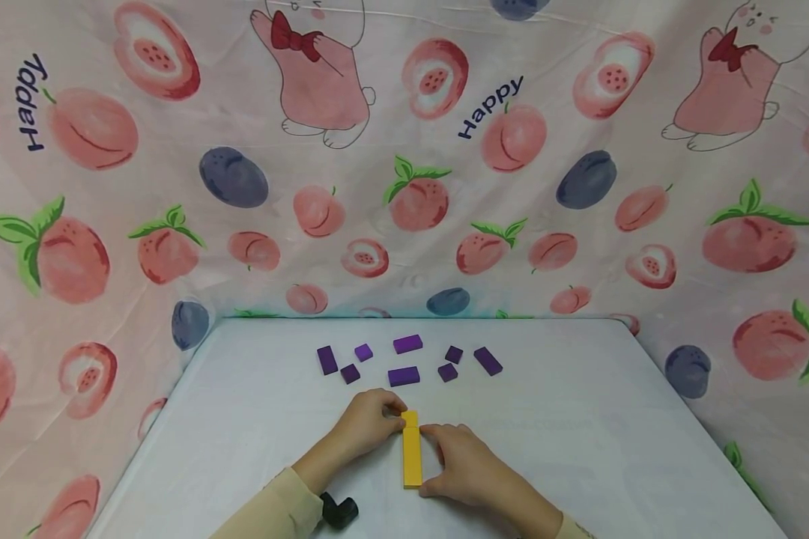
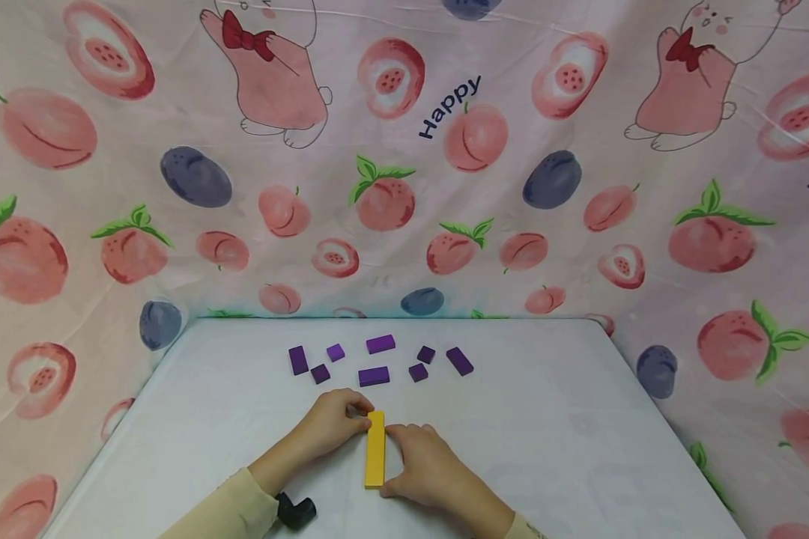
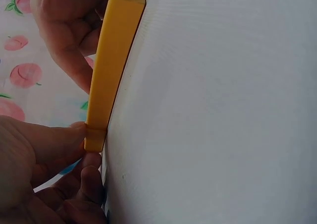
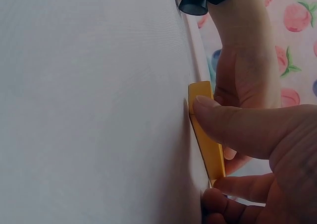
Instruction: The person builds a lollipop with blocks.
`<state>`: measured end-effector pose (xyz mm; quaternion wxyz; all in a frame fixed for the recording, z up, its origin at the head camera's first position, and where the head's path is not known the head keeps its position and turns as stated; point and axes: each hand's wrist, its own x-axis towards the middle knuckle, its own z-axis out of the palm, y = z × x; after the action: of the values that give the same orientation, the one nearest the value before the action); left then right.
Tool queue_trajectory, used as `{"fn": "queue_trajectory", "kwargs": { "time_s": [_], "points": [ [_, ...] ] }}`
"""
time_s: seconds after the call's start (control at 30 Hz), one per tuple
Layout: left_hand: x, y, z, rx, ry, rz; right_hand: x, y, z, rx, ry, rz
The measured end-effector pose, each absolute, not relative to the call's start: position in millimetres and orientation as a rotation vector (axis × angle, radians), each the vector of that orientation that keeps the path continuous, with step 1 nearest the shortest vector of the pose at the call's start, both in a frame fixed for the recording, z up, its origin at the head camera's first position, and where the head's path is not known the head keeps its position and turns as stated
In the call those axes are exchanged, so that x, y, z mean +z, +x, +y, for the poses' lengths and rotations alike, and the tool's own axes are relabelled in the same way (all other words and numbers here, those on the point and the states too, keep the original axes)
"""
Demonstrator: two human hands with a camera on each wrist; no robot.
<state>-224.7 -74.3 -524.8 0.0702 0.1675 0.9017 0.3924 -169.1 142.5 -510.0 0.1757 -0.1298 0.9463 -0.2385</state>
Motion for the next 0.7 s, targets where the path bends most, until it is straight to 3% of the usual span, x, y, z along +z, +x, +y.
{"fn": "queue_trajectory", "kwargs": {
  "time_s": [0.7],
  "points": [
    [-524.3, -223.9, -72.2, 1.180, 0.483, 2.722, -512.6, -168.6, 142.6, -0.688, -0.374, 2.678]
  ]
}}
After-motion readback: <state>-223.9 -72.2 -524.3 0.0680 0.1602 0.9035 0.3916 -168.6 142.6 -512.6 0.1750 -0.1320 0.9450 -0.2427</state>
